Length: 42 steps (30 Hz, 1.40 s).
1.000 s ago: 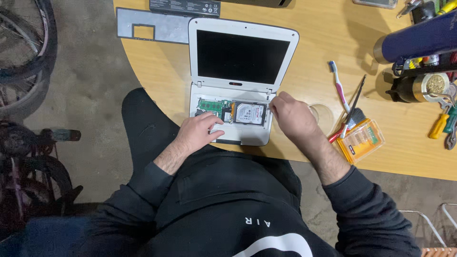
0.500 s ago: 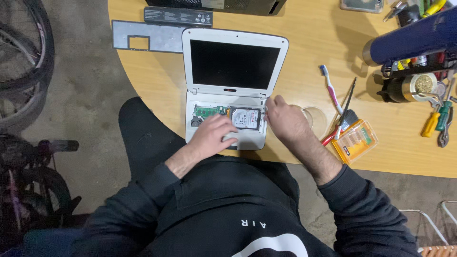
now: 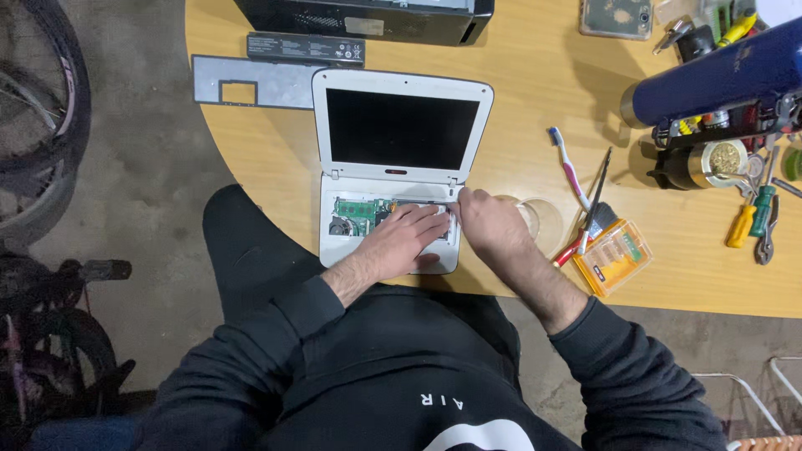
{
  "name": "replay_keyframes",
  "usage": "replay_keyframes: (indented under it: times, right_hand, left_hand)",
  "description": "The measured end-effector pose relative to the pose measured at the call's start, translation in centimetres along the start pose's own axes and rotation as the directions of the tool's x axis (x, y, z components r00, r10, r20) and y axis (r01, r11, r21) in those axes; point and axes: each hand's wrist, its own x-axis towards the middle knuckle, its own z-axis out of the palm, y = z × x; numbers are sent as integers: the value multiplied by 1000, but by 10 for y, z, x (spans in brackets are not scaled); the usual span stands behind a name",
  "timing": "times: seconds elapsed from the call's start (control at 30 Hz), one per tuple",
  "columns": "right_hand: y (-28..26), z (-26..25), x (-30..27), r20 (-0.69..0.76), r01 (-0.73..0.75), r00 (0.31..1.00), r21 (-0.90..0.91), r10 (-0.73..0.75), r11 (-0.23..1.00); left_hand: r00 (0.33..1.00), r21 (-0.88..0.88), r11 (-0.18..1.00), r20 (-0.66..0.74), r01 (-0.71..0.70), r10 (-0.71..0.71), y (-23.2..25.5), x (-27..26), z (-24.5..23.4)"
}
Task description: The person uses a screwdriver to remove screws and detach the hard drive from a white laptop. They then proceed to unscrew and remove the screen bezel and other internal components, placing parts on the table.
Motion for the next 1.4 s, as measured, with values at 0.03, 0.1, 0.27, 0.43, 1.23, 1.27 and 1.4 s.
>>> replay_keyframes:
  times: [0.03,0.1,0.27,0.43,1.23,1.27,1.4]
  right_hand:
    - [3,4,2,-63,50,997,22,-49,998]
    - [3,-1,2,-126,102,987,41,-96,994]
    - [-1,-22,-2,-16,42,999,176,-40,983]
    - [11,-1,8,-88,9,996,199,9,980]
    - [19,26,11,-245,34,969,65,-17,997]
    - [15,16,9,-270,86,961,80,-61,993]
    - [21,23,9,-237,89,970,116,-60,989]
  left_hand:
    - [1000,13,1000,-28,-2,2,0,0,0]
    - [998,25,1000,-55,-3,5,-1,0,2]
    - [1000,75,997,18,-13,12,-1,0,3]
    - [996,86,996,88,-15,8,-3,1,0]
    - [998,49,999,59,-10,7,-7,-1,5]
    - [997,51,999,82,-6,2,-6,0,3]
    - [1000,63,998,11,-20,19,-10,0,10]
